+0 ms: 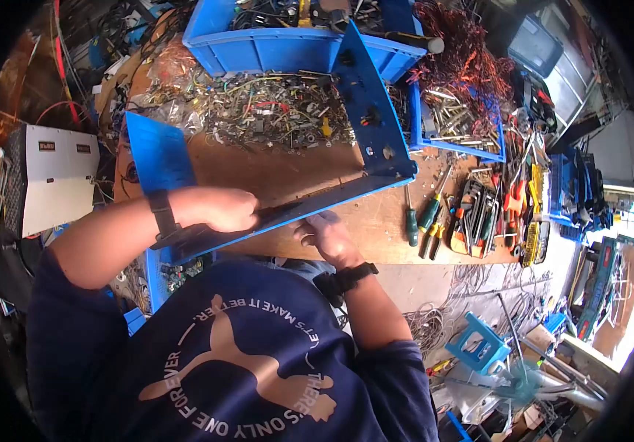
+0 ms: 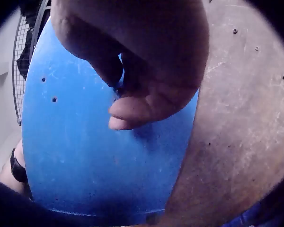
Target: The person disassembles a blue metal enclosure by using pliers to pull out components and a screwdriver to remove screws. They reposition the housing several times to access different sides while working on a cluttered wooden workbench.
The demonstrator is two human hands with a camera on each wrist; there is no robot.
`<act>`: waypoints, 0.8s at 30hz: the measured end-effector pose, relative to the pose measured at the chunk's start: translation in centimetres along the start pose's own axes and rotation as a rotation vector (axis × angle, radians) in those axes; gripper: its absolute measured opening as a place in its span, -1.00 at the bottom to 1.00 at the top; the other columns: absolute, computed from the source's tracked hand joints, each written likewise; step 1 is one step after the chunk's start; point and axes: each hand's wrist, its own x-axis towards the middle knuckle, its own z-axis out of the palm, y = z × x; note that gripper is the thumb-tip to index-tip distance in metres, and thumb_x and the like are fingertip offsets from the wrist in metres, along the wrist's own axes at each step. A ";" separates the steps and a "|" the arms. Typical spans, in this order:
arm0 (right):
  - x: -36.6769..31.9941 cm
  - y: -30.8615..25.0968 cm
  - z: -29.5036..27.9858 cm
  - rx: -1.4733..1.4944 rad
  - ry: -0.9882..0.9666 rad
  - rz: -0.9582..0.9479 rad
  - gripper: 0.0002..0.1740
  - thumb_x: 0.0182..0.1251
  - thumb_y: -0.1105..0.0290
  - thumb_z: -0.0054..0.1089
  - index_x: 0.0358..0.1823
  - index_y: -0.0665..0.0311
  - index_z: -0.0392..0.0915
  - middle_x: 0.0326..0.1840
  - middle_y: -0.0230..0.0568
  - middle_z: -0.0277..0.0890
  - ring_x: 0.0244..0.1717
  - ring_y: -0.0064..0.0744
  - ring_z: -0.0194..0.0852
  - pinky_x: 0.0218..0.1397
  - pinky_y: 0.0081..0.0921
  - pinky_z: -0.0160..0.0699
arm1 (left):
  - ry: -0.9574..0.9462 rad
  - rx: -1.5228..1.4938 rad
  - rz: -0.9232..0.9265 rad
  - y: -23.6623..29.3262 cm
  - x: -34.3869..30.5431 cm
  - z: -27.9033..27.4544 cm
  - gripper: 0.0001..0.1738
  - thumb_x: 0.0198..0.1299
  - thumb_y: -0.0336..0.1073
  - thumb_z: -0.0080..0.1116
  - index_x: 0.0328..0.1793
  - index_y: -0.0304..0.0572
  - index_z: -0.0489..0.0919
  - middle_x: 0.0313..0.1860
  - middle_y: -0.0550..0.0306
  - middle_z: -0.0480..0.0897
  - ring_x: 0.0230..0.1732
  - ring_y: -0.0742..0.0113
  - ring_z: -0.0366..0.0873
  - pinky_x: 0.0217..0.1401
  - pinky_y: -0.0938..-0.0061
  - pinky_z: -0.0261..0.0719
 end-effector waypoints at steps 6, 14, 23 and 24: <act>0.5 1.1 0.1 -0.226 0.095 -0.187 -0.84 0.28 0.38 0.03 -0.29 0.33 0.51 -0.38 -0.26 0.53 -0.45 -0.51 0.47 -0.41 -0.61 0.41 | 0.042 -0.015 0.013 0.2 -0.3 0.0 -0.52 0.19 -0.16 -0.19 -0.25 -0.56 0.55 -0.28 -0.40 0.58 -0.24 -0.25 0.56 -0.09 0.04 0.46; 0.4 0.9 -0.1 -0.089 0.067 -0.083 -0.81 0.27 0.37 0.04 -0.23 0.36 0.51 -0.37 -0.23 0.52 -0.41 -0.48 0.49 -0.41 -0.61 0.45 | 0.020 -0.005 0.026 0.3 -0.5 -0.1 -0.50 0.20 -0.14 -0.19 -0.26 -0.55 0.56 -0.30 -0.39 0.58 -0.25 -0.25 0.55 -0.13 0.04 0.46; 0.2 0.0 -0.4 -0.048 0.038 -0.027 -0.73 0.27 0.26 0.13 -0.19 0.35 0.50 -0.40 -0.25 0.51 -0.40 -0.50 0.49 -0.39 -0.61 0.44 | 0.005 -0.029 -0.029 0.6 -0.7 -0.2 -0.51 0.19 -0.14 -0.19 -0.22 -0.57 0.55 -0.23 -0.41 0.58 -0.17 -0.25 0.56 -0.05 0.05 0.47; 0.1 0.0 -0.2 -0.069 0.044 -0.057 -0.76 0.26 0.29 0.12 -0.20 0.33 0.49 -0.40 -0.25 0.51 -0.41 -0.50 0.49 -0.39 -0.62 0.44 | -0.001 -0.024 -0.033 0.5 -0.4 -0.1 -0.50 0.19 -0.14 -0.18 -0.21 -0.57 0.55 -0.23 -0.41 0.58 -0.17 -0.26 0.56 -0.04 0.05 0.47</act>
